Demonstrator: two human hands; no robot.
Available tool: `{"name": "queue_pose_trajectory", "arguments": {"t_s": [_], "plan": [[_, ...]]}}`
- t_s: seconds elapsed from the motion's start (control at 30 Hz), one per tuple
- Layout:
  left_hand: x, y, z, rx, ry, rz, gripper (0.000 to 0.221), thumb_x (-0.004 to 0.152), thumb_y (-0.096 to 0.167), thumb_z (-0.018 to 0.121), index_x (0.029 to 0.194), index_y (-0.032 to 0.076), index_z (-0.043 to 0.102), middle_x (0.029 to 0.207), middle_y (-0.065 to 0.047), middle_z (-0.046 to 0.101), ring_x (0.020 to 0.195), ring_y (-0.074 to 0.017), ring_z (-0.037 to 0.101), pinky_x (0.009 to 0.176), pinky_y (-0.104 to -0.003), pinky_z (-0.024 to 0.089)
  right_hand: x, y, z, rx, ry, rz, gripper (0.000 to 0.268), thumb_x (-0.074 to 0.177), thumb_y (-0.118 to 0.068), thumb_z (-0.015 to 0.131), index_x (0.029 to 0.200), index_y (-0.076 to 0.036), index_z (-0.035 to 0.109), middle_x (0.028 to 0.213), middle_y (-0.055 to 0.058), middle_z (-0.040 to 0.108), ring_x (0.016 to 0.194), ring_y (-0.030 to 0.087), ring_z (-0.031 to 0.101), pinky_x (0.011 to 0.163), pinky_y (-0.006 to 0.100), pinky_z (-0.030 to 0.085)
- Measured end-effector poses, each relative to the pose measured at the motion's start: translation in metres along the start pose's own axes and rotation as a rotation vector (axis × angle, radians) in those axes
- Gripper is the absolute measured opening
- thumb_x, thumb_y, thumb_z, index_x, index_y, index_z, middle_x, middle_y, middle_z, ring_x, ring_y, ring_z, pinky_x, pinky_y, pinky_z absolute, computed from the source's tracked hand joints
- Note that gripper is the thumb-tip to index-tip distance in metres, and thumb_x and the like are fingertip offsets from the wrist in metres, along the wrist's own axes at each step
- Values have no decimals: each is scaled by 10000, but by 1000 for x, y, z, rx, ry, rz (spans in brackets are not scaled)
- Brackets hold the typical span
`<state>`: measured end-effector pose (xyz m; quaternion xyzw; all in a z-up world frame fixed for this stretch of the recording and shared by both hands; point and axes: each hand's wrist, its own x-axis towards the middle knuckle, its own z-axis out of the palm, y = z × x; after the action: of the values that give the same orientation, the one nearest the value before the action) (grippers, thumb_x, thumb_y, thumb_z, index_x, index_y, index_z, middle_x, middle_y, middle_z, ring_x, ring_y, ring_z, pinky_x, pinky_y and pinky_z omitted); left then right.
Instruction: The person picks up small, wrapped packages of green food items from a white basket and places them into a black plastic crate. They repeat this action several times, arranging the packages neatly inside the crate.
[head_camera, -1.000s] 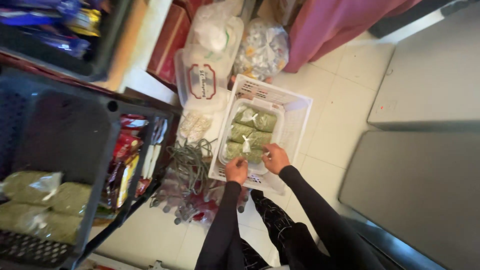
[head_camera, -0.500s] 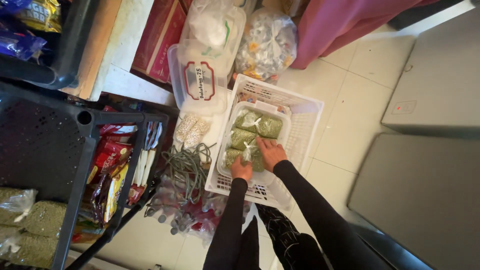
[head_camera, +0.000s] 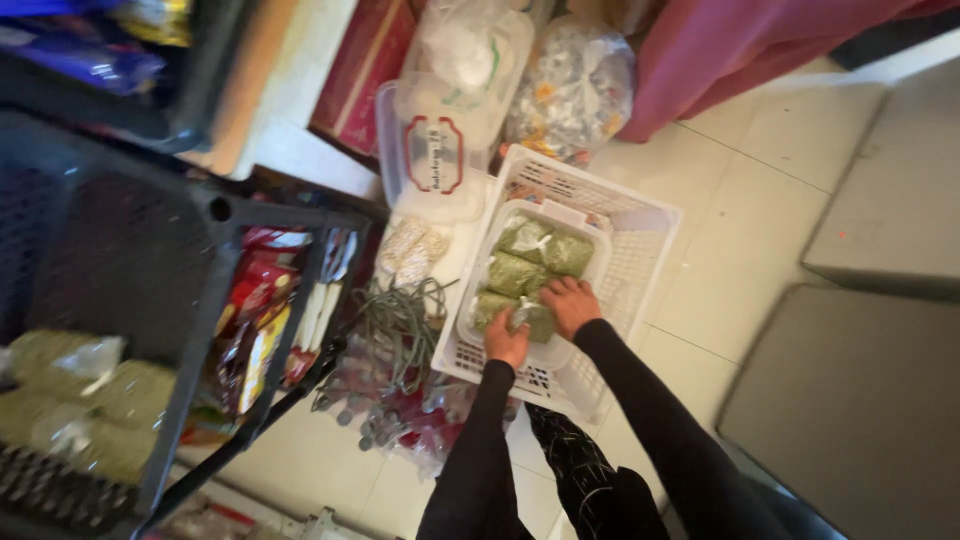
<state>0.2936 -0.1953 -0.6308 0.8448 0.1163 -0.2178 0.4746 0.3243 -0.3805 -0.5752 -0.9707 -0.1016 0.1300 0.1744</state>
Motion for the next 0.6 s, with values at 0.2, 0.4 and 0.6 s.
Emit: {"name": "queue_pose_trajectory", "arguments": {"t_s": [0.2,0.4,0.6], "plan": [[-30,33,-24,-184,122,132,835,723,163,910,1431,-1,499,1316,-185,623,1163,-301,627,939,-408,527,-23,-16,-42,443,264,-16,204,841,-58,694,1028,-82,616,1039,107,647,1037,360,592,888,476,493],[-97,127,-92,-421,-87,64,561,799,186,840,1301,27,647,1090,-80,740,940,-171,691,815,-335,575,-65,-88,-112,866,353,120,196,896,-57,731,1039,-53,597,980,92,623,905,235,638,833,351,534],[-169,174,-158,-515,-21,115,373,848,96,813,1190,21,685,1029,-35,732,887,-116,658,789,-296,556,-91,-153,-159,1317,263,264,415,865,-152,783,1219,-71,582,1028,2,644,894,86,613,771,288,532]]}}
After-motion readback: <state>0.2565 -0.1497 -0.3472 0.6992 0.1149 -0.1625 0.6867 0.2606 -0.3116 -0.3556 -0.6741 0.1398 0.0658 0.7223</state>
